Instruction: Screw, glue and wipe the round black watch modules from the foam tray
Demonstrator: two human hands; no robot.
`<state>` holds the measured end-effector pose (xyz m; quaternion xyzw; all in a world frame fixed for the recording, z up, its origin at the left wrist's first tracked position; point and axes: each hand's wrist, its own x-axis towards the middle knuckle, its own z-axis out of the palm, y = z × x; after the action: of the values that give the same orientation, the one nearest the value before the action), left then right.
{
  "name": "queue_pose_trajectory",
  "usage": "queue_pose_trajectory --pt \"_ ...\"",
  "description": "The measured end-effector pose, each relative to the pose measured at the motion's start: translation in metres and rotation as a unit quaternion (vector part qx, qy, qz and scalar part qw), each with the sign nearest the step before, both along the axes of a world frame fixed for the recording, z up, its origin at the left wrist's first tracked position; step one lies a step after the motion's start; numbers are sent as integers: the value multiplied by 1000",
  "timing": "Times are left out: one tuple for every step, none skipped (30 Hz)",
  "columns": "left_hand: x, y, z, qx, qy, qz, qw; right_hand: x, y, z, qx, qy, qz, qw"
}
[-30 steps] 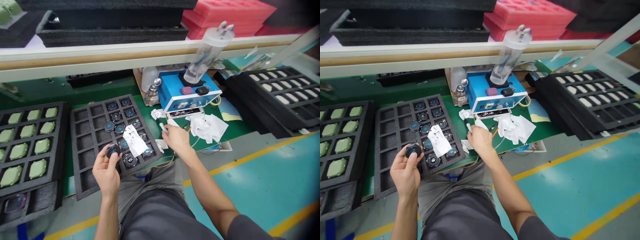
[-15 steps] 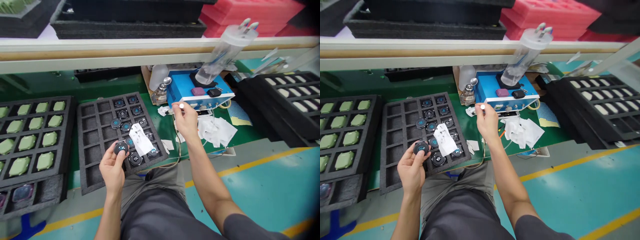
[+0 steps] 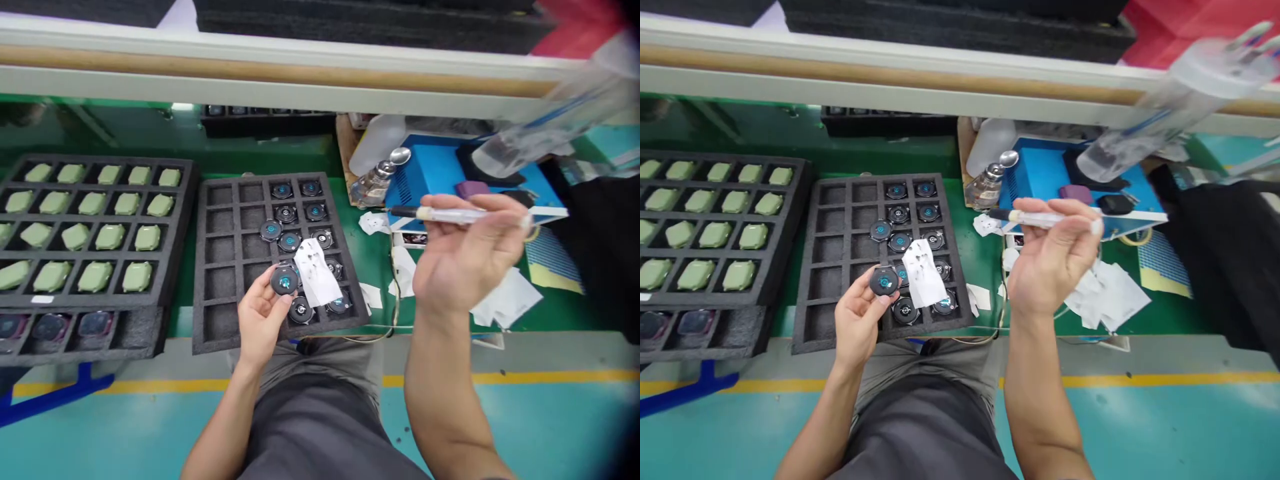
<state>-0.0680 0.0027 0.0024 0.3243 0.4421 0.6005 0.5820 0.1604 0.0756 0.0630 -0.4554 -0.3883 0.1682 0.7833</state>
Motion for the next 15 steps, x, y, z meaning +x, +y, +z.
queue_pose_trajectory --pt "-1 -1 -1 3 -2 -6 1000 -10 -5 9 22 34 31 999" --pt "-1 -2 -1 6 -6 -12 1000 -21 -9 16 42 70 64 995" --pt "-1 -3 -2 9 -10 -19 1000 -30 -13 23 38 102 110 988" --pt "-2 -3 -2 11 -14 -26 1000 -39 -17 29 34 130 148 980" --pt "-2 -4 -2 13 -19 -32 999 -47 -19 33 26 152 190 970" --pt "-2 -4 -2 15 -24 -37 999 -53 -21 36 15 168 232 958" --pt "-2 -4 -2 15 -29 -41 999 -58 -22 38 7 178 271 946" --pt "-2 -5 -1 15 -33 -45 998 -62 -22 38 0 184 308 933" --pt "-2 -5 -1 15 -35 -48 998 -65 -22 38 -5 187 340 922" --pt "-2 -5 0 15 -35 -52 998 -67 -22 37 -8 189 366 911" --pt "-1 -5 1 15 -34 -56 998 -69 -21 36 -7 190 387 902" --pt "-1 -5 2 16 -33 -61 997 -71 -21 34 -5 192 402 895" --pt "-1 -5 2 18 -31 -66 997 -72 -20 32 -3 195 413 889" --pt "-1 -5 3 20 -30 -71 997 -74 -19 30 -1 200 423 884" --pt "-2 -6 3 23 -30 -76 996 -76 -19 28 3 206 431 879"
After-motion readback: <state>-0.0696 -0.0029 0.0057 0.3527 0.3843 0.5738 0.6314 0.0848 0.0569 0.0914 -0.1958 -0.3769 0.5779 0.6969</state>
